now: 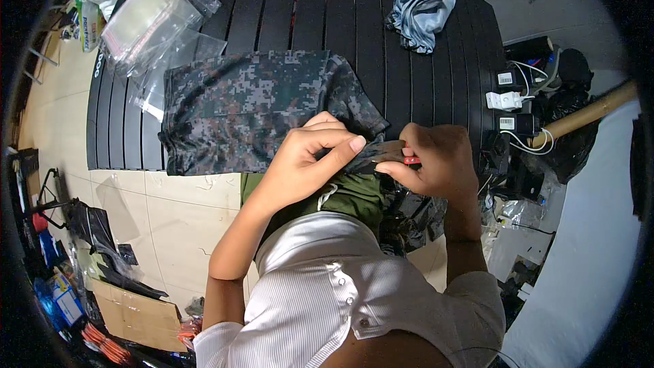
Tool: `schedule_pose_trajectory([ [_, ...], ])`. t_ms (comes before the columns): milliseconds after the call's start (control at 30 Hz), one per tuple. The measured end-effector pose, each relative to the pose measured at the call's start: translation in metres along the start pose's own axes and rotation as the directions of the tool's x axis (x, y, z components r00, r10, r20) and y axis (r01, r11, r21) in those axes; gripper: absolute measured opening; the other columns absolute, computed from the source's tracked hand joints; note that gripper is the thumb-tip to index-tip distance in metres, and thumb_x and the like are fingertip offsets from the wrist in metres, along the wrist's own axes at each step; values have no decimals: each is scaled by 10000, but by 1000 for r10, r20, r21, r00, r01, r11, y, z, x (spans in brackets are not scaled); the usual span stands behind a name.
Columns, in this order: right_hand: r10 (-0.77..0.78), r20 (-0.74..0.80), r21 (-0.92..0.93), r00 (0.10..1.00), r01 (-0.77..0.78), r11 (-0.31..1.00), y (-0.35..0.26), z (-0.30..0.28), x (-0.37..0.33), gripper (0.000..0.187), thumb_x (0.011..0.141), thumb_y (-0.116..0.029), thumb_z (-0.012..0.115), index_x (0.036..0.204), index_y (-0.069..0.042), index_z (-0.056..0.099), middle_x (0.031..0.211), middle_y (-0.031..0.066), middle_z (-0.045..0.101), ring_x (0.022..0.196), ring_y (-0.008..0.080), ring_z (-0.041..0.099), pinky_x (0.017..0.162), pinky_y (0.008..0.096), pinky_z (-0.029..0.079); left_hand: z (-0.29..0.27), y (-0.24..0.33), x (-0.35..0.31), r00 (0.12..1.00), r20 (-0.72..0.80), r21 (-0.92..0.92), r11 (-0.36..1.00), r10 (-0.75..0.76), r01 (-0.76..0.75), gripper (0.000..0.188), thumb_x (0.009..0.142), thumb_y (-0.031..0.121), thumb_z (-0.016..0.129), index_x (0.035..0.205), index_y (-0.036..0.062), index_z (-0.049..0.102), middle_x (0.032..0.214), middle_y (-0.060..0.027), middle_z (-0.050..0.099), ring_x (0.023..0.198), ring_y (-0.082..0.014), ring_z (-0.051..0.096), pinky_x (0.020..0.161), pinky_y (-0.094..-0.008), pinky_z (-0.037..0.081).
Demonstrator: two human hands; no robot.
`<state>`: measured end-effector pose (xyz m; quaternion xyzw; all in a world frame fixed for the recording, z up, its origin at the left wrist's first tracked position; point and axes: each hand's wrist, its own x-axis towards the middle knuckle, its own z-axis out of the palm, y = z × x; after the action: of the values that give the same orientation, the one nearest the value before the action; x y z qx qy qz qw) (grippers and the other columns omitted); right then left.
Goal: Trimming loose threads from a neck gaiter with scissors, folding it, and placing it into a plastic protective sleeve.
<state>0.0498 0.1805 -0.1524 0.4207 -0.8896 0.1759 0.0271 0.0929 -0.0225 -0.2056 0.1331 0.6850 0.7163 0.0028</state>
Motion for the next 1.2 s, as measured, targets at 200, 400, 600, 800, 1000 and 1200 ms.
schedule_pose_trajectory([
  [200,-11,6,-18,1000,11,1000,-3,2,4,421,603,-360,783,675,-83,474,498,13,462,403,203,493,408,294,383,1,-3,0,999,33,-26,1000,-14,15,229,859,132,576,710,-39,552,628,-54,520,660,-147,436,669,-280,374],
  [400,-30,2,-19,1000,30,999,-4,2,6,424,601,-362,786,651,-83,471,491,19,453,398,206,480,404,293,371,-3,-2,0,986,109,-106,985,-128,139,272,891,159,532,702,-36,537,622,-35,490,688,-129,403,684,-266,362],
  [600,-22,36,-47,999,24,999,-3,0,5,426,600,-367,785,642,-81,472,477,27,446,393,213,473,395,301,361,1,-3,0,986,104,-179,973,-130,147,292,907,176,504,711,-38,538,621,-17,451,702,-122,388,687,-261,350],
  [800,-69,64,-64,996,73,995,1,-2,2,413,607,-373,773,636,-78,487,471,44,444,386,214,464,391,304,349,-1,-5,0,987,116,-155,979,-114,131,273,906,174,504,769,-47,589,649,-30,493,720,-126,420,706,-259,361],
  [1000,-28,-119,50,993,34,998,4,-11,0,420,591,-412,760,659,-78,515,497,26,463,402,209,481,413,307,370,-8,-3,0,986,128,-129,984,-108,125,304,899,203,502,780,-61,594,681,-39,495,731,-141,411,713,-278,350],
  [1200,-7,25,33,1000,6,999,-4,-11,0,422,596,-409,764,677,-83,507,523,12,488,426,197,513,420,292,388,-1,-5,-1,998,10,-152,986,-63,64,256,885,223,535,863,-9,639,704,-51,549,717,-150,453,718,-280,367],
])
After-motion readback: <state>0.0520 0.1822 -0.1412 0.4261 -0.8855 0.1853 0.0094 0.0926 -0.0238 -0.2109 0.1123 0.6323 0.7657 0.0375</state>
